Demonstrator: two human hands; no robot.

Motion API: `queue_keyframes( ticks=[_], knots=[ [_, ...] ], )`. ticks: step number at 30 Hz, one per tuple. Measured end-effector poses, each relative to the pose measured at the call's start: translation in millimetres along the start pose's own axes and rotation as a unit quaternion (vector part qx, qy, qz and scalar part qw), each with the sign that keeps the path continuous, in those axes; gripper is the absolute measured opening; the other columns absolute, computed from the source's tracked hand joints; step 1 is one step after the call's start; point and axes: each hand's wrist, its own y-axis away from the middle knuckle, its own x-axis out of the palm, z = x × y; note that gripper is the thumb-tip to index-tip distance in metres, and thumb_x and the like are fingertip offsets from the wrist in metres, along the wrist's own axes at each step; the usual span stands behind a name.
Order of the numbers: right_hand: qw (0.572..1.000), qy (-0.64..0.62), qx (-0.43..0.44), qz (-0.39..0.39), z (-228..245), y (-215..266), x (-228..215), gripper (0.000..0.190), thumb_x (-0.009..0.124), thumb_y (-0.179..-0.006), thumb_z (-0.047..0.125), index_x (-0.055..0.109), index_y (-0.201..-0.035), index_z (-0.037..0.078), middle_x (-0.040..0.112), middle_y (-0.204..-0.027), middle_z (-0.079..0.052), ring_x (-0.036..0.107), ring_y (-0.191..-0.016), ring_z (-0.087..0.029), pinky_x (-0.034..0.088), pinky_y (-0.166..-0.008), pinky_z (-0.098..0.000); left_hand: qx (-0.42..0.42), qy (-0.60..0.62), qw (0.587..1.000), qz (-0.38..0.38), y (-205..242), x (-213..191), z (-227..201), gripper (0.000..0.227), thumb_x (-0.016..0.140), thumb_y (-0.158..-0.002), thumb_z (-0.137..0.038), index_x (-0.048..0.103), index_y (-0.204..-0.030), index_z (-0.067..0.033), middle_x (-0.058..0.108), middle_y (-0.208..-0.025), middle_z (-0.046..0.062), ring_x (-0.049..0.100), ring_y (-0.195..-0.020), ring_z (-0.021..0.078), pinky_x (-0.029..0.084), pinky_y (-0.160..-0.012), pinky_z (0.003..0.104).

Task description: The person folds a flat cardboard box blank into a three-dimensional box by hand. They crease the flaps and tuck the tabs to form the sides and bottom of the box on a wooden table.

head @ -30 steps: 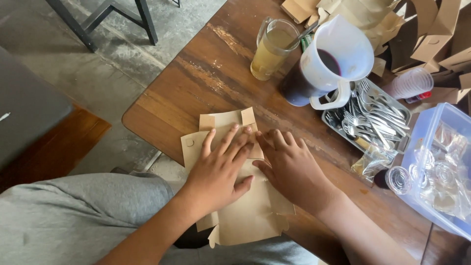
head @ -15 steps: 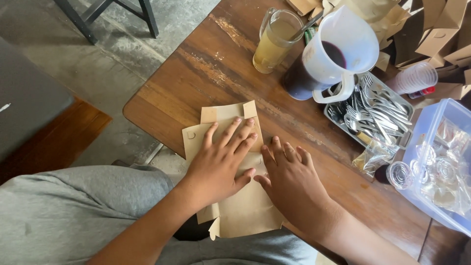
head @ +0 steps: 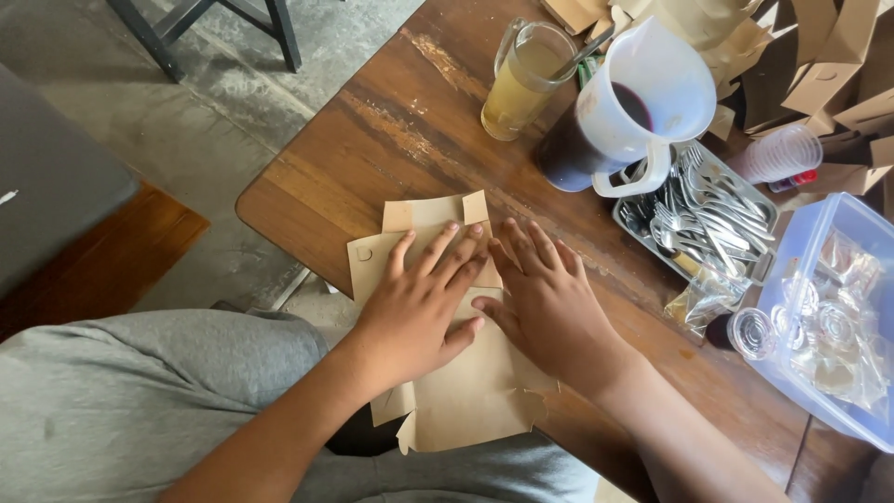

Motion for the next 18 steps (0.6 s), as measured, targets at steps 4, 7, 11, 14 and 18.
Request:
queue_keyframes(
  ticks=[4, 7, 11, 14, 18],
  knots=[
    [1.000, -0.021, 0.016, 0.002, -1, -8, -5, 0.070, 0.052, -0.098, 0.061, 0.056, -0.141, 0.006, 0.047, -0.153, -0.016, 0.038, -0.146, -0.037, 0.037, -0.110, -0.0571, -0.006, 0.070, 0.995, 0.068, -4, -20, -2, 0.071, 0.057, -0.090, -0.044, 0.042, -0.149, -0.0063, 0.032, -0.162, 0.016, 0.028, -0.150, 0.0366, 0.021, -0.114, 0.066],
    [0.999, -0.031, 0.016, -0.004, -2, -12, -3, 0.067, 0.050, -0.100, 0.058, 0.055, -0.142, 0.006, 0.048, -0.151, -0.017, 0.039, -0.145, -0.037, 0.036, -0.111, -0.0577, -0.010, 0.082, 0.995, 0.062, -3, -18, -2, 0.070, 0.059, -0.089, -0.044, 0.044, -0.147, -0.0069, 0.034, -0.161, 0.015, 0.029, -0.149, 0.0369, 0.022, -0.114, 0.066],
    [1.000, 0.002, 0.015, -0.019, -6, -13, 9, 0.068, 0.052, -0.099, 0.057, 0.052, -0.146, 0.008, 0.048, -0.151, -0.014, 0.039, -0.145, -0.035, 0.032, -0.114, -0.0595, -0.007, 0.079, 0.995, 0.057, -3, -16, -2, 0.068, 0.061, -0.087, -0.046, 0.047, -0.142, -0.0074, 0.035, -0.160, 0.016, 0.030, -0.148, 0.0379, 0.023, -0.113, 0.066],
    [0.999, 0.038, 0.017, -0.035, -6, -11, 17, 0.071, 0.054, -0.096, 0.059, 0.051, -0.147, 0.010, 0.048, -0.151, -0.011, 0.040, -0.144, -0.033, 0.030, -0.115, -0.0607, -0.005, 0.079, 0.995, 0.056, -4, -16, -2, 0.068, 0.061, -0.088, -0.047, 0.047, -0.141, -0.0072, 0.034, -0.160, 0.016, 0.030, -0.148, 0.0380, 0.024, -0.113, 0.066],
    [0.997, 0.063, 0.016, -0.051, -1, -7, 18, 0.076, 0.056, -0.093, 0.059, 0.049, -0.149, 0.008, 0.049, -0.150, -0.013, 0.042, -0.143, -0.035, 0.033, -0.114, -0.0607, -0.002, 0.064, 0.996, 0.056, -3, -17, -3, 0.070, 0.061, -0.088, -0.048, 0.046, -0.142, -0.0063, 0.033, -0.162, 0.016, 0.030, -0.148, 0.0378, 0.025, -0.112, 0.066]
  ],
)
